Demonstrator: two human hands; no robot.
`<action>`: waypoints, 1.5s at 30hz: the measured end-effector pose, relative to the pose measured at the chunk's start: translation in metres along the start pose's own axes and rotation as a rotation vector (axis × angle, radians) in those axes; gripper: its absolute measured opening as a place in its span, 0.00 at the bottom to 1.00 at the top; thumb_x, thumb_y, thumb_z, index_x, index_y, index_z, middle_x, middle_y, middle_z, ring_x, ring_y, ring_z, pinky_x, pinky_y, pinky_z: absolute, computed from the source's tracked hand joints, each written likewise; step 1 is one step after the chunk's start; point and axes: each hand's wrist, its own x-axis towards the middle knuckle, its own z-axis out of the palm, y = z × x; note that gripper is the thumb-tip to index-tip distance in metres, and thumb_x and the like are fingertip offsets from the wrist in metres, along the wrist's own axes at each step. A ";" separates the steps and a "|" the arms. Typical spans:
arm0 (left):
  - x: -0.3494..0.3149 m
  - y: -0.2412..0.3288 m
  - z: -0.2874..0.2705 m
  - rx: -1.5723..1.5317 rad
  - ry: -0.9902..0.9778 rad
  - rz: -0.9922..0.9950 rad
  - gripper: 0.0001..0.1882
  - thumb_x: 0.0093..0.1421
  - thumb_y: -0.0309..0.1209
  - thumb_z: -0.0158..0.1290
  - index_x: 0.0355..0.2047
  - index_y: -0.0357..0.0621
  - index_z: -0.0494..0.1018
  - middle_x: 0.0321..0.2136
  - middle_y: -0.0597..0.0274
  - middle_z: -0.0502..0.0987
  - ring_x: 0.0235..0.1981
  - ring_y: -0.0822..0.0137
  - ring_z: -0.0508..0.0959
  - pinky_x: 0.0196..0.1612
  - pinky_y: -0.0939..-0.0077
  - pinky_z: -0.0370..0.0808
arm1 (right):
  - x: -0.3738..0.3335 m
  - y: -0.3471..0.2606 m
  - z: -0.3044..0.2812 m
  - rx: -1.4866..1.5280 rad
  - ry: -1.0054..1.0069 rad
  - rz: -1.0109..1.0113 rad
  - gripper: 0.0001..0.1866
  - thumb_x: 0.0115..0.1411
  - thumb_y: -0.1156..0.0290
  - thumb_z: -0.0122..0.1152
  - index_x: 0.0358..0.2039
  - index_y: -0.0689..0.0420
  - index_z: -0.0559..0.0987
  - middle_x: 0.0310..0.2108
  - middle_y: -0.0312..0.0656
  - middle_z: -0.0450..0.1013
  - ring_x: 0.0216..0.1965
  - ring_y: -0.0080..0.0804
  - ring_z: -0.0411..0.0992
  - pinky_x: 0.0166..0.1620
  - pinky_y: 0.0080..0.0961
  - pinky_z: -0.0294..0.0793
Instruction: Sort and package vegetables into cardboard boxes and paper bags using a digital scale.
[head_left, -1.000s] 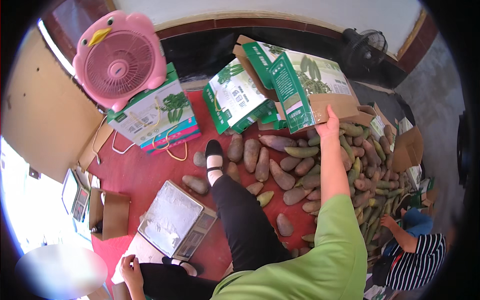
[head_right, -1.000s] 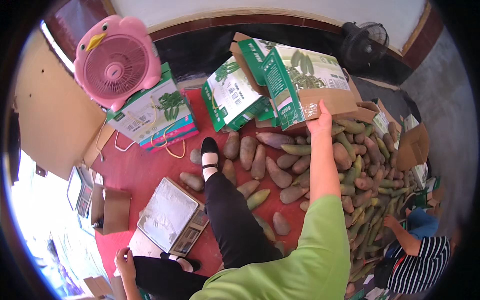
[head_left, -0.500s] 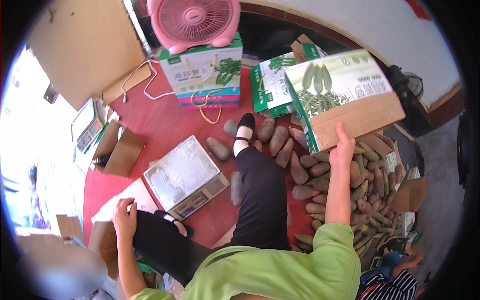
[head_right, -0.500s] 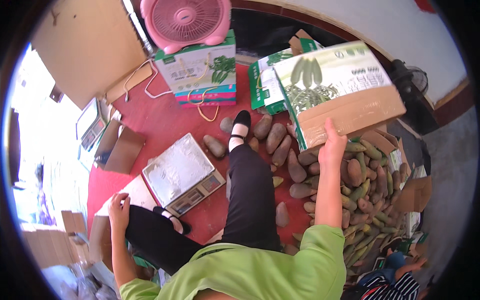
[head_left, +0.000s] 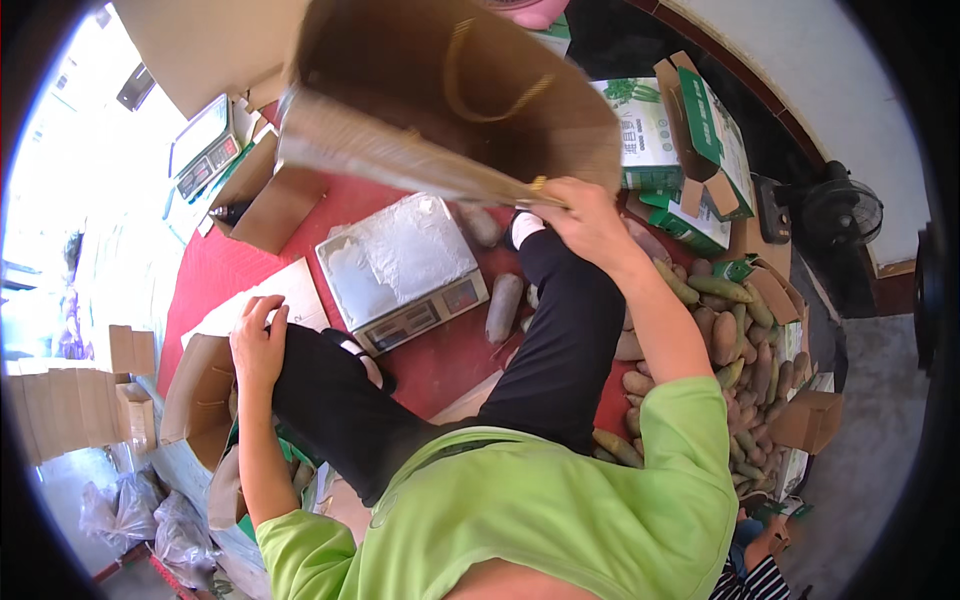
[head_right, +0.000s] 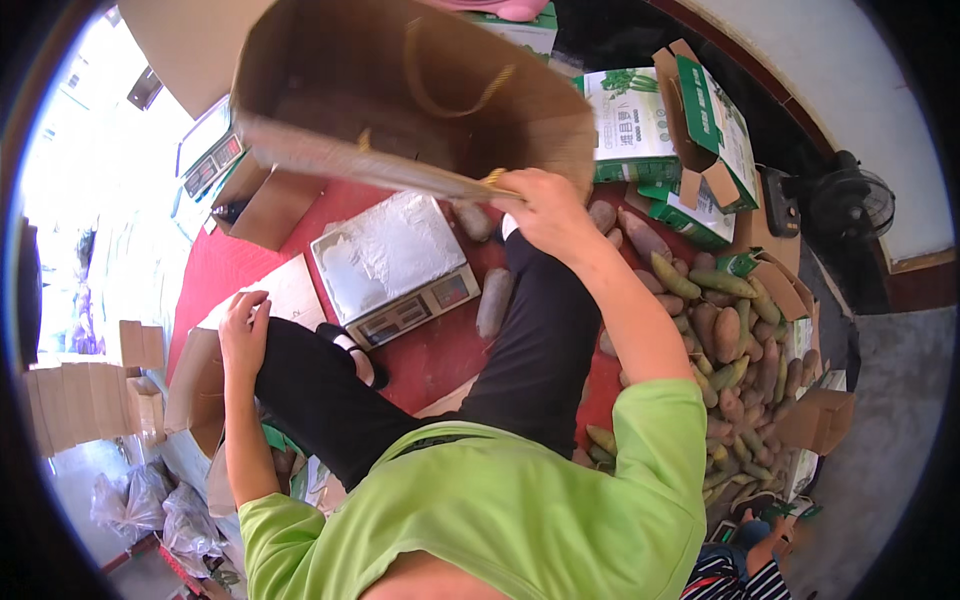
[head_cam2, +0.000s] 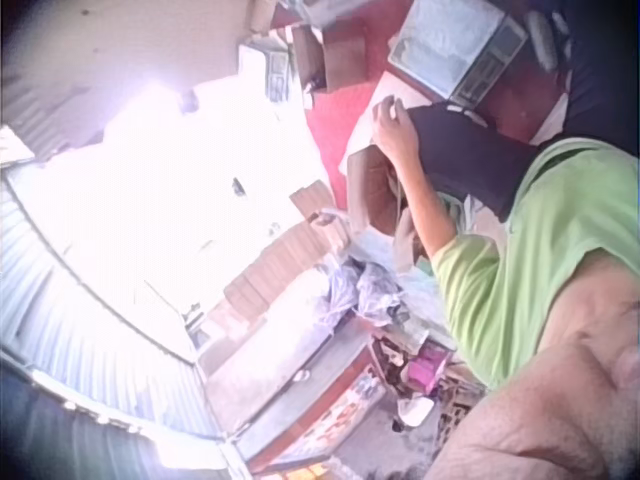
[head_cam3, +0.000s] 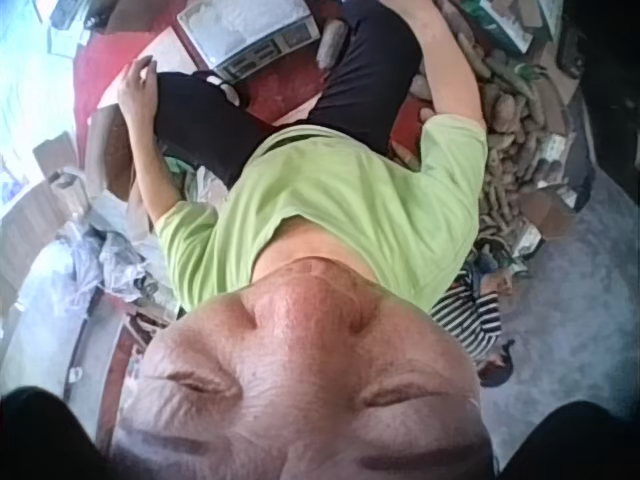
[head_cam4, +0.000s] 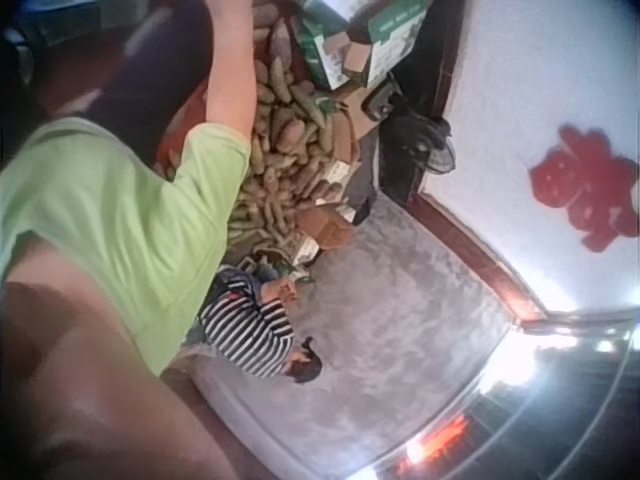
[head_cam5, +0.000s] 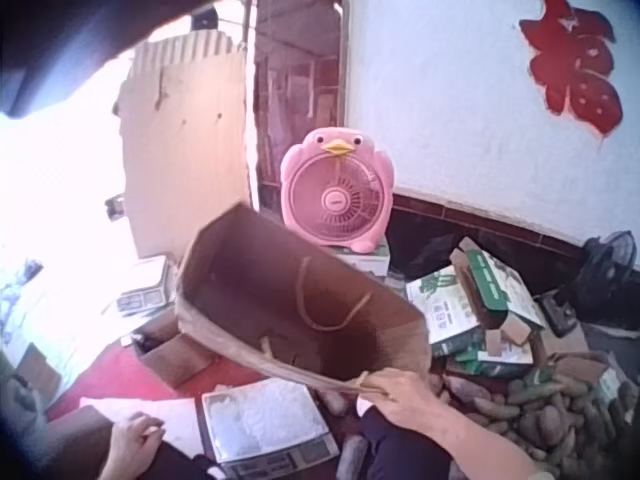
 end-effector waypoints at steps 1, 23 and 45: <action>-0.001 0.000 -0.001 0.003 -0.006 -0.003 0.07 0.56 0.29 0.52 0.33 0.40 0.75 0.31 0.54 0.76 0.33 0.53 0.77 0.36 0.65 0.72 | 0.008 -0.003 0.011 -0.046 -0.095 -0.027 0.10 0.52 0.70 0.58 0.35 0.58 0.78 0.30 0.49 0.75 0.36 0.49 0.72 0.39 0.38 0.70; -0.008 0.002 -0.002 0.230 0.134 0.301 0.07 0.54 0.27 0.54 0.34 0.41 0.75 0.33 0.58 0.74 0.38 0.55 0.74 0.42 0.64 0.69 | 0.027 0.026 0.107 -0.159 -0.259 -0.233 0.12 0.49 0.66 0.61 0.36 0.53 0.80 0.36 0.40 0.75 0.43 0.40 0.70 0.47 0.34 0.70; 0.007 0.034 0.040 0.268 -0.257 0.236 0.21 0.54 0.34 0.56 0.49 0.45 0.71 0.47 0.54 0.72 0.50 0.52 0.70 0.53 0.60 0.64 | -0.403 0.227 0.078 -0.121 -0.061 1.077 0.13 0.51 0.71 0.63 0.38 0.60 0.79 0.36 0.46 0.77 0.39 0.33 0.75 0.42 0.28 0.73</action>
